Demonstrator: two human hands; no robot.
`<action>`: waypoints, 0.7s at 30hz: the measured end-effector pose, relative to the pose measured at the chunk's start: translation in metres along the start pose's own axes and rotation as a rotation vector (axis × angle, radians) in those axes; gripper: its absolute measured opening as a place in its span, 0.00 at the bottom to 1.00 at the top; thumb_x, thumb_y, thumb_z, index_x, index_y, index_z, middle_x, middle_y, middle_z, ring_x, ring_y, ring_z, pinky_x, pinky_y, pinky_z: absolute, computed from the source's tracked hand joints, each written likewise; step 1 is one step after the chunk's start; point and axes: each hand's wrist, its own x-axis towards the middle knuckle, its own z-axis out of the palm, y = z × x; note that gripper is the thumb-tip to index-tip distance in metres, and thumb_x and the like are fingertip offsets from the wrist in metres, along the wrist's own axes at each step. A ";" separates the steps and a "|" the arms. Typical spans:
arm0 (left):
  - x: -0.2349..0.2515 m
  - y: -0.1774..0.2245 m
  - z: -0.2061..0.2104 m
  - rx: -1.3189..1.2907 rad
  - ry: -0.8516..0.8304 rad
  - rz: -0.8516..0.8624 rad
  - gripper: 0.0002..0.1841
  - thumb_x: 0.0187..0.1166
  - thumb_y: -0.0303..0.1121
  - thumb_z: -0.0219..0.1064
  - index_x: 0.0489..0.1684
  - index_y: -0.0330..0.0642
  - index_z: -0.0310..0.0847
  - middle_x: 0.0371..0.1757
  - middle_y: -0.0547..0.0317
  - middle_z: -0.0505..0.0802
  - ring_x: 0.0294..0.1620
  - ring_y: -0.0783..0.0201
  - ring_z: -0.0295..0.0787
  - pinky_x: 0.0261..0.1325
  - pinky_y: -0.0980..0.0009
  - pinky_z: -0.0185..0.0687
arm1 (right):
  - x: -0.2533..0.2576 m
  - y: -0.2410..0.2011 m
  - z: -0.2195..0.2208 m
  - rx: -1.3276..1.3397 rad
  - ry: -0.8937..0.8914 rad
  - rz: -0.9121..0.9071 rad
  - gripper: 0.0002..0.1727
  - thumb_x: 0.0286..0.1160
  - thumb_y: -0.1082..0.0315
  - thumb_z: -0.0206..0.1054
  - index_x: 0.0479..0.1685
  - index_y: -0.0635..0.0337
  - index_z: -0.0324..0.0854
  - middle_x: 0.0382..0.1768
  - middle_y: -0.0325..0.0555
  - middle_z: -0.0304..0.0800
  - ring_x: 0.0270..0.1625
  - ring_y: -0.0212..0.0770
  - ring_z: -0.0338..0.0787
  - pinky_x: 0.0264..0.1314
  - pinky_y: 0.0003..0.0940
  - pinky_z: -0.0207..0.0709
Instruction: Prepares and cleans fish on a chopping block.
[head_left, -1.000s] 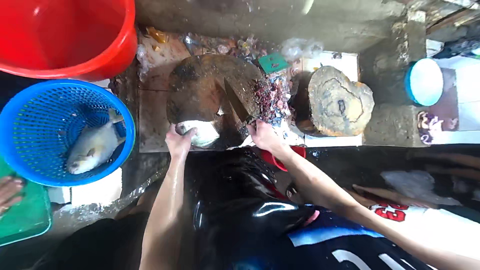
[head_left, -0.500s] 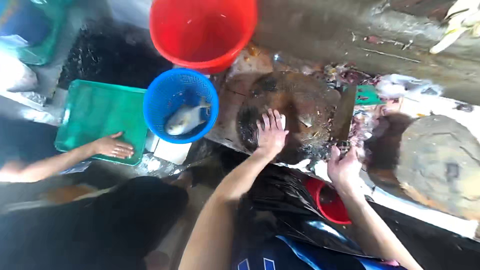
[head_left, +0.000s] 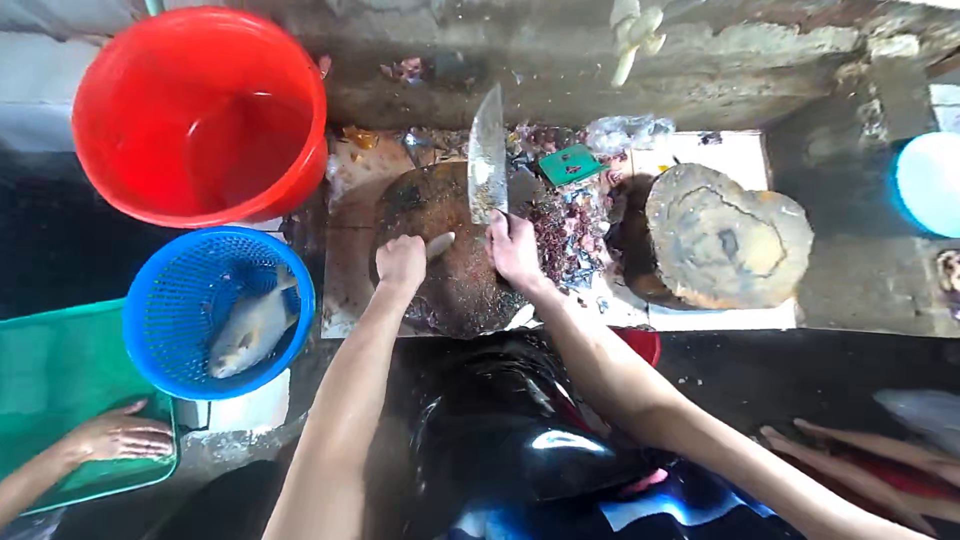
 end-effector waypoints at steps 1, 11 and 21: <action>0.000 0.002 -0.002 0.002 -0.007 -0.011 0.10 0.65 0.32 0.77 0.39 0.40 0.88 0.48 0.43 0.93 0.52 0.40 0.91 0.47 0.40 0.85 | 0.002 0.001 0.013 -0.021 0.010 -0.034 0.34 0.90 0.34 0.42 0.37 0.55 0.80 0.15 0.47 0.75 0.12 0.45 0.77 0.14 0.46 0.76; 0.001 0.008 0.001 0.017 -0.029 -0.077 0.08 0.65 0.32 0.76 0.39 0.42 0.89 0.46 0.46 0.94 0.50 0.43 0.92 0.46 0.44 0.87 | 0.011 0.019 0.036 -0.293 -0.215 0.077 0.36 0.90 0.37 0.39 0.40 0.59 0.82 0.25 0.54 0.85 0.24 0.52 0.87 0.27 0.55 0.83; 0.008 0.005 -0.004 0.023 -0.041 -0.020 0.15 0.63 0.33 0.78 0.46 0.40 0.88 0.52 0.44 0.93 0.56 0.43 0.90 0.53 0.41 0.84 | 0.021 -0.002 0.022 -0.340 -0.508 0.296 0.31 0.94 0.44 0.43 0.46 0.64 0.80 0.23 0.49 0.83 0.20 0.43 0.84 0.27 0.43 0.83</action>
